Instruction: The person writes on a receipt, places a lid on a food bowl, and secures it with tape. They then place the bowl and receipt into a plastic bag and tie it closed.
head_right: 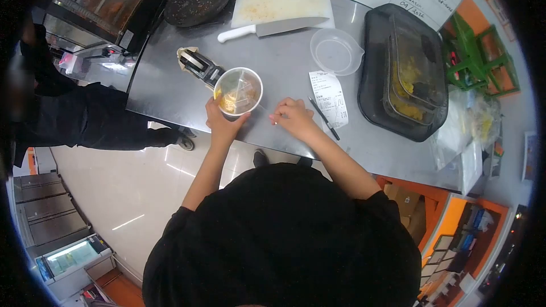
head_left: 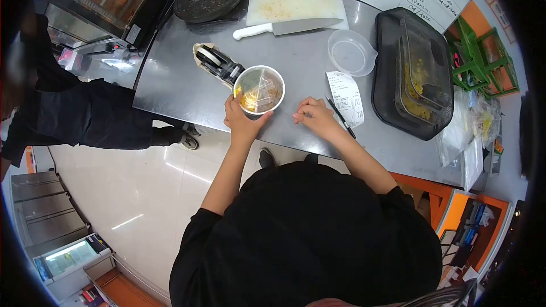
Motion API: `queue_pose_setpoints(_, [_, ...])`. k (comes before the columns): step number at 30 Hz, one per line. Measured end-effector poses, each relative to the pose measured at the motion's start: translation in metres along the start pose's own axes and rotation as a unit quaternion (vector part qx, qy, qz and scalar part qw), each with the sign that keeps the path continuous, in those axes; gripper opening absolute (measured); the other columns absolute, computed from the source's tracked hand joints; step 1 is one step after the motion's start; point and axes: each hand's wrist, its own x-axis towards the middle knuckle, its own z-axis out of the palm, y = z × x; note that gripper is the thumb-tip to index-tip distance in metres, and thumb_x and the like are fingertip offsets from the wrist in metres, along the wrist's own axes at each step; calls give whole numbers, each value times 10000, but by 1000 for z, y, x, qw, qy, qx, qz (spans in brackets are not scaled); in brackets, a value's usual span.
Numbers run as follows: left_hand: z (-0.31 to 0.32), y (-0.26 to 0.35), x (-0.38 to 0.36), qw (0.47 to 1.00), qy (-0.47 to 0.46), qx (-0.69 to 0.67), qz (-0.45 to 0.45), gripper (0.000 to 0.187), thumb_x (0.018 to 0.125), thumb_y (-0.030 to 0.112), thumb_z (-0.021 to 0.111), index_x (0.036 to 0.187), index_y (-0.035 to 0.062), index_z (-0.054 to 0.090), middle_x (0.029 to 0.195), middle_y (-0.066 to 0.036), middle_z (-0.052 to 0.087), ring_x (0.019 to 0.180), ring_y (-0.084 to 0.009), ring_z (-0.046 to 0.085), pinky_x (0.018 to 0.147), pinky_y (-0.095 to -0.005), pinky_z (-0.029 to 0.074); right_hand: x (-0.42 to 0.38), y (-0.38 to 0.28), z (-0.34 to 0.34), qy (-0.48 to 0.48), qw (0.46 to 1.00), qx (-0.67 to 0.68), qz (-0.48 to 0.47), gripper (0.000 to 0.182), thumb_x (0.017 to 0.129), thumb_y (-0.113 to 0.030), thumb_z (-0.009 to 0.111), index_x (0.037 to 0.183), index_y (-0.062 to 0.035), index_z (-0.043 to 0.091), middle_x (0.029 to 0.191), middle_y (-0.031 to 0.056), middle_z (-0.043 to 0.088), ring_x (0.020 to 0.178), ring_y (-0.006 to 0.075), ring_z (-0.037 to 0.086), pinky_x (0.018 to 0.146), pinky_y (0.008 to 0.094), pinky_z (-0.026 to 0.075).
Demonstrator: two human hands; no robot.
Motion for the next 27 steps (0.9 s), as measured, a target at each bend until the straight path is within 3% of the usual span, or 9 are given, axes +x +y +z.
queue_pose_setpoints(8, [1, -2, -1, 1000, -9, -14, -8, 979, 557, 468, 808, 1310, 61, 333, 1326, -153, 320, 1248, -308, 323, 918, -542, 269, 5, 6, 22, 61, 994, -84, 24, 187, 777, -386, 634, 684, -229, 672, 959, -90, 550, 1000, 195, 406, 812, 441, 217])
queue_pose_setpoints(11, [2, -2, -1, 998, 13, -64, 26, 879, 651, 451, 761, 1296, 32, 336, 1299, -168, 374, 1221, -309, 370, 929, -531, 271, 14, 6, 31, 88, 989, -117, 17, 166, 764, -370, 645, 678, -233, 681, 930, -91, 548, 973, 188, 410, 782, 435, 216])
queue_pose_setpoints(14, [6, -9, 6, 976, -15, -213, -49, 730, 755, 406, 687, 1268, 6, 354, 1240, -192, 454, 1162, -315, 446, 953, -482, 293, 26, 4, 37, 113, 985, -127, -6, 151, 752, -347, 657, 680, -218, 688, 920, -79, 547, 960, 185, 413, 761, 430, 215])
queue_pose_setpoints(17, [10, -6, 6, 979, 22, -202, -34, 604, 820, 355, 629, 1238, 1, 375, 1186, -212, 507, 1106, -319, 501, 974, -420, 312, 35, 0, 41, 137, 981, -133, -35, 145, 739, -326, 670, 696, -190, 695, 918, -62, 547, 953, 187, 415, 746, 428, 216])
queue_pose_setpoints(27, [6, -11, 8, 981, -10, -189, -43, 557, 809, 300, 640, 1222, 15, 396, 1260, -201, 465, 1151, -323, 477, 977, -423, 319, 55, 1, 37, 134, 967, -189, -105, 152, 690, -298, 696, 742, -156, 707, 927, -38, 547, 950, 191, 419, 726, 450, 242])
